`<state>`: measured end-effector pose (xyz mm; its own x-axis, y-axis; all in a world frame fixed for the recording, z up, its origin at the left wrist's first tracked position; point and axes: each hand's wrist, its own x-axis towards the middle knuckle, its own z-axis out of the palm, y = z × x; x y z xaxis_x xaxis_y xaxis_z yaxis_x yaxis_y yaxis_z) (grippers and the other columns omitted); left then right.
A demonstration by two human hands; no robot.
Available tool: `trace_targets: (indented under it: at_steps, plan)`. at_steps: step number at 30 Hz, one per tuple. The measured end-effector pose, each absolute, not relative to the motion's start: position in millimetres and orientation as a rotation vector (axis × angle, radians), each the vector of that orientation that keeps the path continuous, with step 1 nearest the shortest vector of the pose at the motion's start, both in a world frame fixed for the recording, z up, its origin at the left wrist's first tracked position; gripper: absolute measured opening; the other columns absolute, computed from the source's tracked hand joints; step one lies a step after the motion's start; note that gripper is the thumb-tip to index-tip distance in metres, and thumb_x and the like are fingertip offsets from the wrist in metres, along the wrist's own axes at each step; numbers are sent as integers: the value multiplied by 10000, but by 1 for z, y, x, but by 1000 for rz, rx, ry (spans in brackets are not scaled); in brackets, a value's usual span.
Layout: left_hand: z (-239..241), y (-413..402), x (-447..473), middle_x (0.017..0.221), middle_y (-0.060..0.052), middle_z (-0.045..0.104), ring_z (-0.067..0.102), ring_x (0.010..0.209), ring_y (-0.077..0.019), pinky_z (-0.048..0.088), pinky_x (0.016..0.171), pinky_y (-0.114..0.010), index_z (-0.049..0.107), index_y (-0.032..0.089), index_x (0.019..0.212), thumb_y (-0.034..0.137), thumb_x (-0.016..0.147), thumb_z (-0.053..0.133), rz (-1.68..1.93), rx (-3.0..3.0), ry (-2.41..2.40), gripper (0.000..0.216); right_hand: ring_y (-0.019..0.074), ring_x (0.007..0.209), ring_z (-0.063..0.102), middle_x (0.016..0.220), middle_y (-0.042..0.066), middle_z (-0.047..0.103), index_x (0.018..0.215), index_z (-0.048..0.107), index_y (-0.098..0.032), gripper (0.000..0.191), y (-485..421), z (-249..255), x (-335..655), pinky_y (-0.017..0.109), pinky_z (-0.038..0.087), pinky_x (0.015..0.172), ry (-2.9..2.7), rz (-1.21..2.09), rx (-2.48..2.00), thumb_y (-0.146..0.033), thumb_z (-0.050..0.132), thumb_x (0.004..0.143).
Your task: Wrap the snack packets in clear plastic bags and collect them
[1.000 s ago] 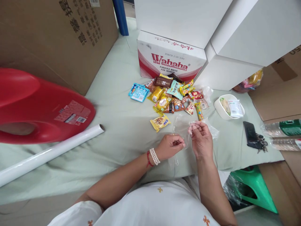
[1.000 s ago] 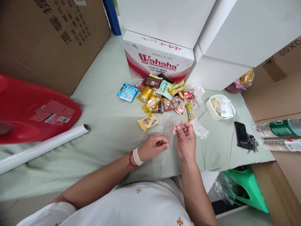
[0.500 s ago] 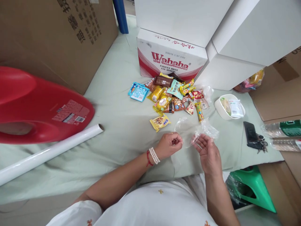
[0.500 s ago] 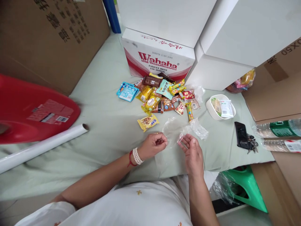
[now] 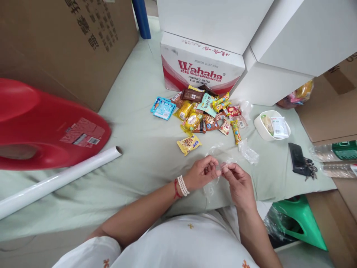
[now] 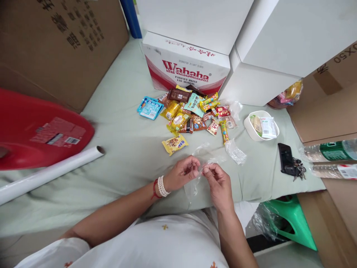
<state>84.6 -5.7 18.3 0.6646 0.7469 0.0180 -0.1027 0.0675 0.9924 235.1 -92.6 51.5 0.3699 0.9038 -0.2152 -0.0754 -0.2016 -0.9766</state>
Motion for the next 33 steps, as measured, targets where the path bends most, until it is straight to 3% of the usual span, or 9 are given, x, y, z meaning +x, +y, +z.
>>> trace_targets:
  at_steps: [5, 11, 15, 17, 19, 24, 27, 30, 33]
  plan:
    - [19, -2, 86, 729, 12, 585, 519, 682, -119, 422, 648, -251, 601, 185, 800, 554, 907, 661, 827, 1212, 685, 389, 163, 844, 626, 884, 4, 691, 846, 705, -233, 195, -84, 59, 230, 317, 526, 854, -705, 1060, -1467, -409, 786, 863]
    - [37, 2, 57, 893, 22, 654, 660, 832, -123, 574, 796, -296, 505, 221, 869, 529, 773, 836, 883, 501, 746, 462, 153, 762, 680, 853, 2, 710, 732, 623, -212, 273, -83, 73, 261, 276, 617, 690, -259, 1127, -1318, -325, 867, 682]
    - [47, 3, 25, 842, 58, 610, 659, 734, -98, 472, 502, -142, 453, 245, 919, 447, 715, 887, 878, 333, 859, 520, 82, 532, 594, 812, -10, 724, 761, 592, -212, 327, -82, 61, 284, 175, 539, 465, -151, 1243, -1347, -294, 877, 626]
    - [45, 6, 14, 842, 54, 595, 668, 727, -107, 386, 413, -112, 447, 248, 923, 471, 716, 868, 902, 381, 981, 519, 93, 529, 615, 811, -5, 731, 784, 580, -211, 348, -76, 48, 288, 190, 555, 465, -193, 1256, -1388, -319, 877, 638]
    - [39, 10, 7, 847, 50, 585, 696, 752, -135, 430, 420, -133, 432, 251, 919, 499, 752, 815, 910, 430, 1126, 486, 127, 578, 669, 800, -2, 737, 818, 571, -216, 375, -67, 36, 290, 229, 591, 503, -240, 1197, -1452, -366, 872, 654]
    - [26, 8, 1, 919, -4, 596, 724, 898, -221, 579, 574, -286, 432, 246, 948, 520, 880, 608, 911, 634, 1382, 333, 108, 519, 631, 673, -57, 668, 865, 542, -224, 423, -45, 19, 291, 197, 526, 446, -343, 1000, -1592, -443, 848, 672]
    - [29, -5, 4, 1090, -92, 619, 653, 1078, -273, 597, 840, -458, 519, 223, 1019, 428, 859, 637, 1131, 1257, 1594, 286, 83, 463, 562, 629, -73, 627, 869, 543, -220, 431, -41, 18, 290, 176, 461, 405, -390, 979, -1613, -450, 845, 663]
    - [32, -11, 16, 1310, -138, 627, 536, 1307, -318, 353, 1173, -598, 595, 216, 1222, 273, 833, 629, 1068, 2088, 1282, 395, 79, 455, 543, 635, -68, 629, 876, 543, -217, 433, -42, 21, 288, 177, 440, 408, -446, 1032, -1608, -462, 836, 671]
    - [27, 2, 34, 1271, -132, 691, 529, 1330, -331, 162, 1236, -662, 600, 210, 1352, 230, 828, 617, 731, 2312, 1064, 525, 82, 452, 539, 629, -64, 625, 863, 549, -211, 427, -43, 23, 291, 182, 422, 407, -515, 1108, -1616, -473, 827, 673]
